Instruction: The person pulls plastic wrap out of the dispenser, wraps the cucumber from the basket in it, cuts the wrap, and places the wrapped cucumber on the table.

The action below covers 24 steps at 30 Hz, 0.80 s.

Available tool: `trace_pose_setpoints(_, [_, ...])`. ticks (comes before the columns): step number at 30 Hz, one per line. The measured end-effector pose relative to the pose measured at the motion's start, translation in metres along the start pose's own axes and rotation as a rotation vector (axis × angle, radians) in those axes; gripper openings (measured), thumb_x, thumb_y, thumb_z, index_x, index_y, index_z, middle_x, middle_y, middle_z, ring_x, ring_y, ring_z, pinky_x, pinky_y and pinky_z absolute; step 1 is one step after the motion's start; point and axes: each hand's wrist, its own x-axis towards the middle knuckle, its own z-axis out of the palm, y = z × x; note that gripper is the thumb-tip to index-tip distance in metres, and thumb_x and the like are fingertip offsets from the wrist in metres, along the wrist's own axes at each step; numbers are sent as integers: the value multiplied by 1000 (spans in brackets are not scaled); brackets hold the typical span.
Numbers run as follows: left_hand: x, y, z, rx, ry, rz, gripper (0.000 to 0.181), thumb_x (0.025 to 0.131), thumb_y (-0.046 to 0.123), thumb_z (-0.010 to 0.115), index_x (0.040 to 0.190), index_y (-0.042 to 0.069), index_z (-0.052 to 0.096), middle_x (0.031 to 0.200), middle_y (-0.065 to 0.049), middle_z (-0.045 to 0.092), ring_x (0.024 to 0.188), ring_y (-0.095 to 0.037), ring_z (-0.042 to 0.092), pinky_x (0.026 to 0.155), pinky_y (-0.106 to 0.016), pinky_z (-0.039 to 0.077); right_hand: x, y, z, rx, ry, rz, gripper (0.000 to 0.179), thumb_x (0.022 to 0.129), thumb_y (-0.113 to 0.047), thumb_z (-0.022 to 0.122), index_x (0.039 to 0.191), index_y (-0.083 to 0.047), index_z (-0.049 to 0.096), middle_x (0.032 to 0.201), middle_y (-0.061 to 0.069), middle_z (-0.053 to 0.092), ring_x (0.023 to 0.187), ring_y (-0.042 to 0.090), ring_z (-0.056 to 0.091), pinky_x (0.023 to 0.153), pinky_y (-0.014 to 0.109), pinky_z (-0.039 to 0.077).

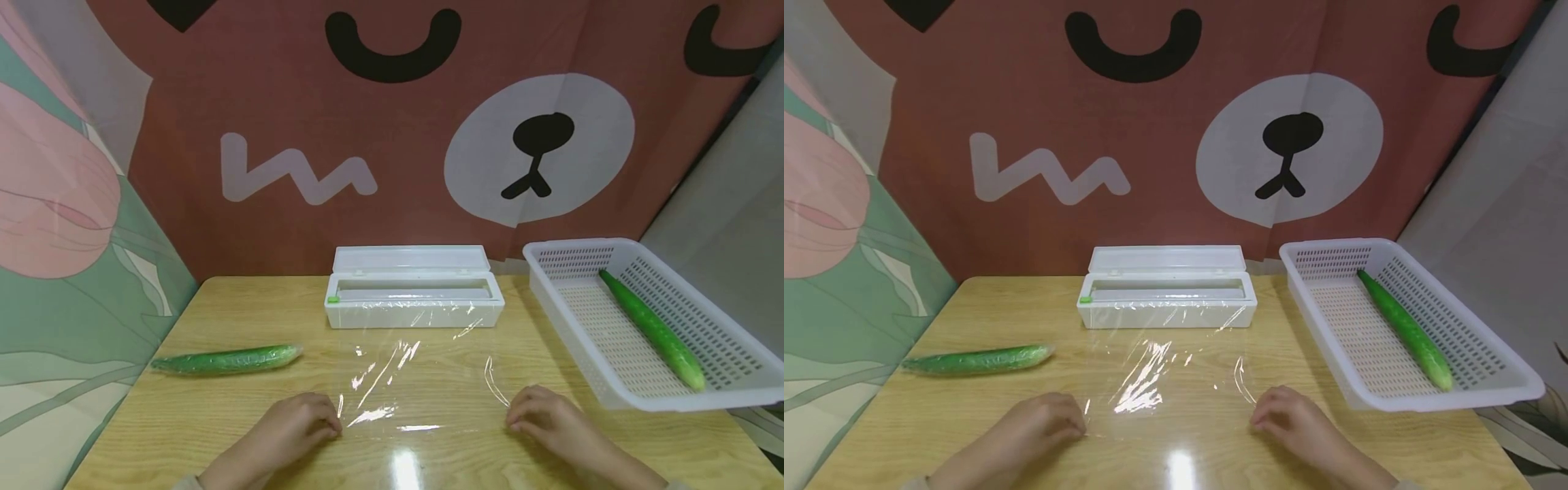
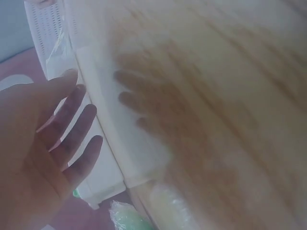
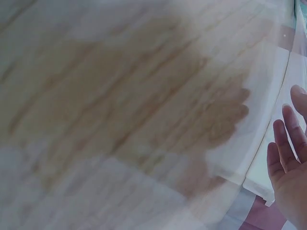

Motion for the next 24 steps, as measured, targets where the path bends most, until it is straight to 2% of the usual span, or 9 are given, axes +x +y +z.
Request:
trace_pose_setpoints(5, [0,-1,2,11,-27,-17,9,85,17,78,87,25,76,90,20,63,84,-1,61,76,-30,55,-2,3,2,-24,-23,-23,34,70,3,83,90,-23,73,94,-9,65,87,8,60,80,12,47])
trace_pose_setpoints(12, [1,-1,2,3,-82,-49,10,86,17,77,89,26,76,90,20,65,86,-2,63,76,-31,55,-2,3,4,-55,-5,-39,32,71,2,83,91,-21,74,92,-11,65,84,7,60,81,8,44])
trace_pose_setpoints(18, [1,-3,4,10,-80,-57,9,85,18,78,87,26,76,88,22,64,84,-1,62,74,-30,55,-3,1,5,-89,1,0,32,72,0,83,97,-16,73,91,-10,67,82,6,61,79,9,45])
trace_pose_setpoints(24, [0,-5,7,27,-71,-57,7,86,21,77,89,27,76,90,22,63,85,-1,62,73,-30,54,-4,-1,3,-93,-24,46,30,75,-2,82,98,-19,73,93,-12,66,83,4,61,76,14,49])
